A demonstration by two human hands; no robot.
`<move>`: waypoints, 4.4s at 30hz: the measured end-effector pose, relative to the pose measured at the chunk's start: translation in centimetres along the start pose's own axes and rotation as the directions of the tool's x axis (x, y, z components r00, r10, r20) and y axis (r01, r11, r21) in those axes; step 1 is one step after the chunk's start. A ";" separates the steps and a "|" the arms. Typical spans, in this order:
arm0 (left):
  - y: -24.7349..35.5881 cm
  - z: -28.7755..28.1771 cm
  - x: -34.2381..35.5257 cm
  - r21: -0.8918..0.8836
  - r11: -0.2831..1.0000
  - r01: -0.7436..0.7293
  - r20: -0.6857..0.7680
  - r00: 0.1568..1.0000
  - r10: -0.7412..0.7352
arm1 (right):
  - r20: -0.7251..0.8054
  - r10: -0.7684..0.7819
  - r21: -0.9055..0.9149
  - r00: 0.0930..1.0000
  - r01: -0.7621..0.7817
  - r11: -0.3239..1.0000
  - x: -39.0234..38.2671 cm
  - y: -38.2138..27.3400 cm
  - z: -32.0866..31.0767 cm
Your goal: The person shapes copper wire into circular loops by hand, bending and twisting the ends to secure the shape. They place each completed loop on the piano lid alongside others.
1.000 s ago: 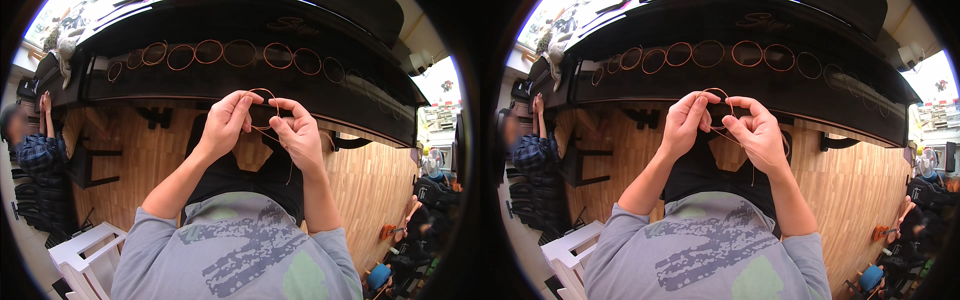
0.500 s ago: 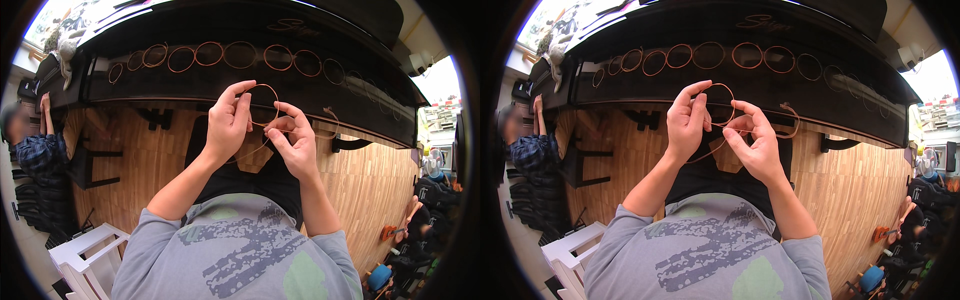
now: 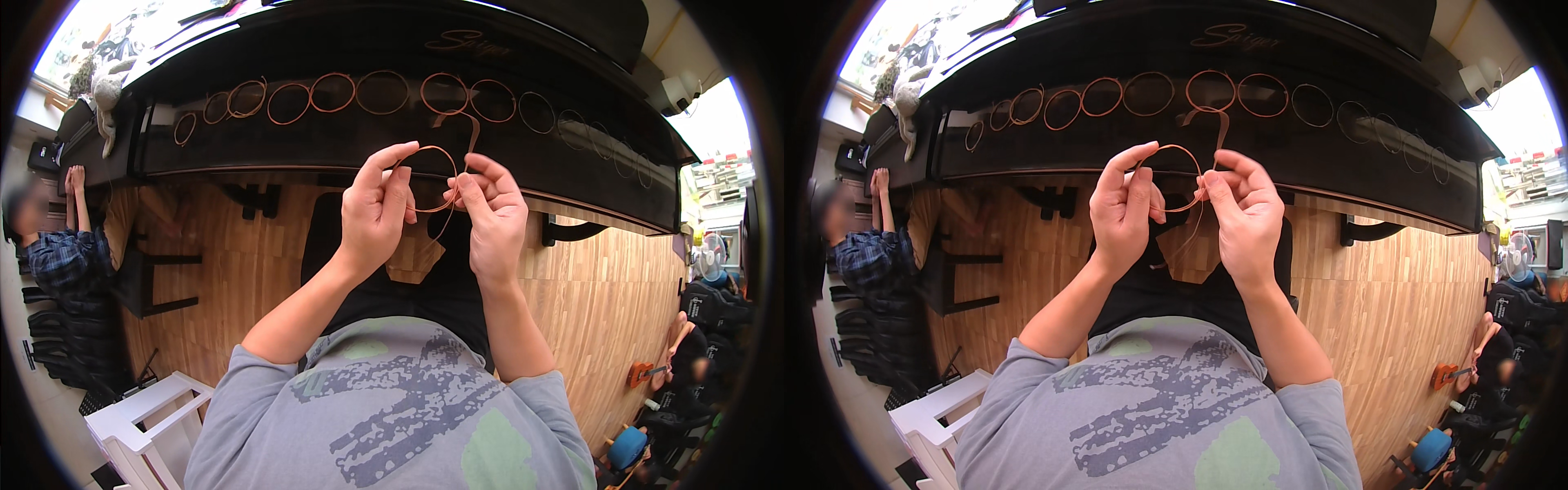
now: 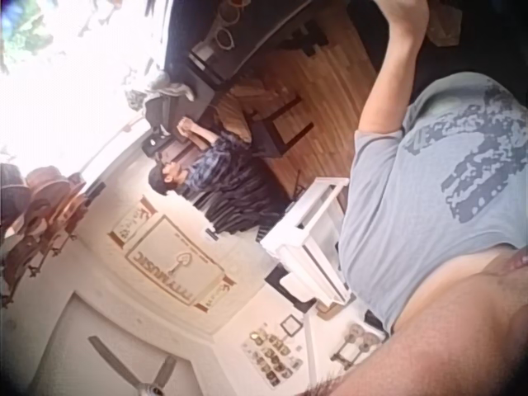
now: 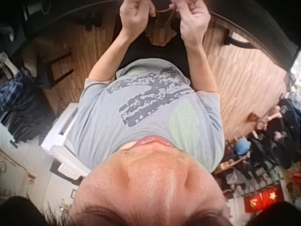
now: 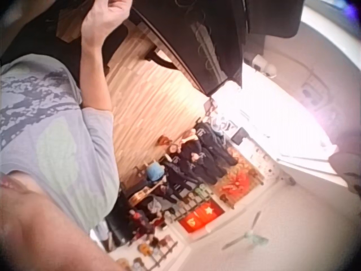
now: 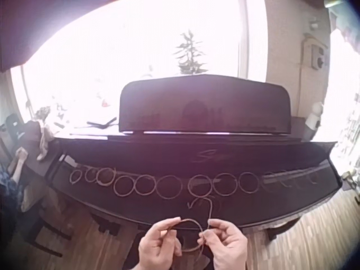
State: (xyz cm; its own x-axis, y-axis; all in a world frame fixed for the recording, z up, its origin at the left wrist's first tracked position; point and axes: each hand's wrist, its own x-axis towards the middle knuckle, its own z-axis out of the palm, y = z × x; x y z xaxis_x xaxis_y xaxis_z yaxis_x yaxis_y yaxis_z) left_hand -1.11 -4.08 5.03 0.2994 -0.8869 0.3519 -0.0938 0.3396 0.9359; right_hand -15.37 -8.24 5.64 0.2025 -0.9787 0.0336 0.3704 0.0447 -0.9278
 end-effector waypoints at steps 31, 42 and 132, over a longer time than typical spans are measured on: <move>-0.8 0.5 0.0 -0.162 0.958 0.238 0.089 0.970 -0.226 | 0.192 0.268 0.323 0.944 -0.319 0.891 0.1 0.8 -0.8; 0.2 0.3 0.4 0.252 0.967 -0.023 0.196 0.980 -0.027 | 0.225 0.246 0.410 0.943 -0.321 0.854 0.1 1.4 -1.3; 0.3 0.2 -1.5 -0.207 0.905 0.371 0.445 0.860 -0.251 | 0.267 -0.614 -0.835 0.743 0.496 0.237 0.7 0.0 -0.3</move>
State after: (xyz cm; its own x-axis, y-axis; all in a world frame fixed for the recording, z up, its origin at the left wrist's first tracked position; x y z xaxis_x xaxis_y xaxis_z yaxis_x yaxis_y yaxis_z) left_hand -1.73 -2.74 4.82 -0.1416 -0.9870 0.0763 0.2229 0.0433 0.9739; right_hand -15.48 -8.94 5.54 0.1648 -0.7009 0.6940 -0.5685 -0.6424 -0.5139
